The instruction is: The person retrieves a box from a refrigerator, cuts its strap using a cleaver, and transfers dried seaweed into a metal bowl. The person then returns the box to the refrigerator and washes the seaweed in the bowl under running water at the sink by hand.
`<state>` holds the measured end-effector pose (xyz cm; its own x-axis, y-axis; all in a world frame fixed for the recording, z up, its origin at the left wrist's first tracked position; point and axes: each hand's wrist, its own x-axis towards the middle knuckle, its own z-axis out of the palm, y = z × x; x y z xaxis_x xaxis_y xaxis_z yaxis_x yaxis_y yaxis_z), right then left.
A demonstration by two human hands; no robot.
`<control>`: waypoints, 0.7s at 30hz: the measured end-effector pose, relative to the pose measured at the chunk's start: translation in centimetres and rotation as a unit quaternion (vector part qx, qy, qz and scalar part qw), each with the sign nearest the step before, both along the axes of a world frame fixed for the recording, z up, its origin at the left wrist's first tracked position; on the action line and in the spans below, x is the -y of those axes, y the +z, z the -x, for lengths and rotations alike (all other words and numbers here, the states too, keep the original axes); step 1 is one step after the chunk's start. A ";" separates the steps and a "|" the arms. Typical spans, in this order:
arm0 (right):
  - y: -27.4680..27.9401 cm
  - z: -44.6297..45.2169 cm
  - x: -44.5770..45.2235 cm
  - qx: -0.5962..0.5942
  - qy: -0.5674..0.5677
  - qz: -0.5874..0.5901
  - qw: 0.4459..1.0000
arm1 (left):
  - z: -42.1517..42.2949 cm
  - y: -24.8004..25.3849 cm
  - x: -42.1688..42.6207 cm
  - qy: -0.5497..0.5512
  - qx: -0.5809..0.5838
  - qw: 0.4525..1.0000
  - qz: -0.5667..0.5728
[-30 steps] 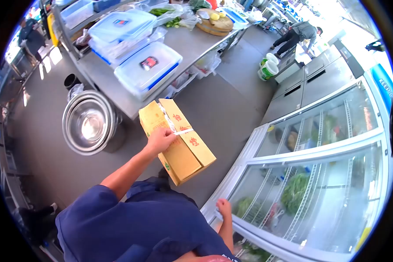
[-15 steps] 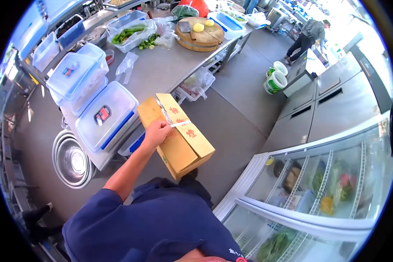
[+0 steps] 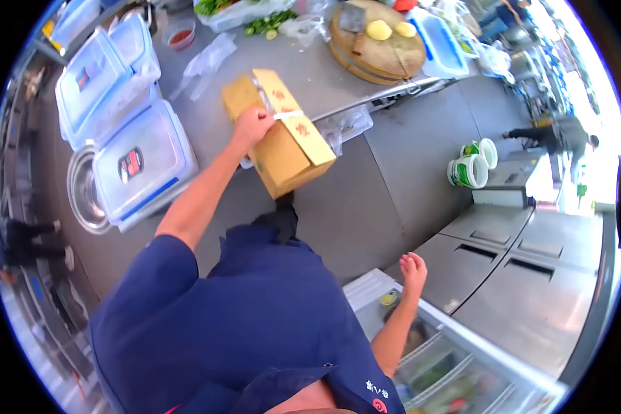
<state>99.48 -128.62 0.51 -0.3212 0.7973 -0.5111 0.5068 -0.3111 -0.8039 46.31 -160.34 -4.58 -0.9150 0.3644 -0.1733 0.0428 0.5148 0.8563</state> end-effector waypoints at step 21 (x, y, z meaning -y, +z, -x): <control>-2.3 56.2 -34.1 -0.048 0.403 -0.271 0.873 | 9.0 -1.8 -6.7 0.072 -0.058 0.988 0.120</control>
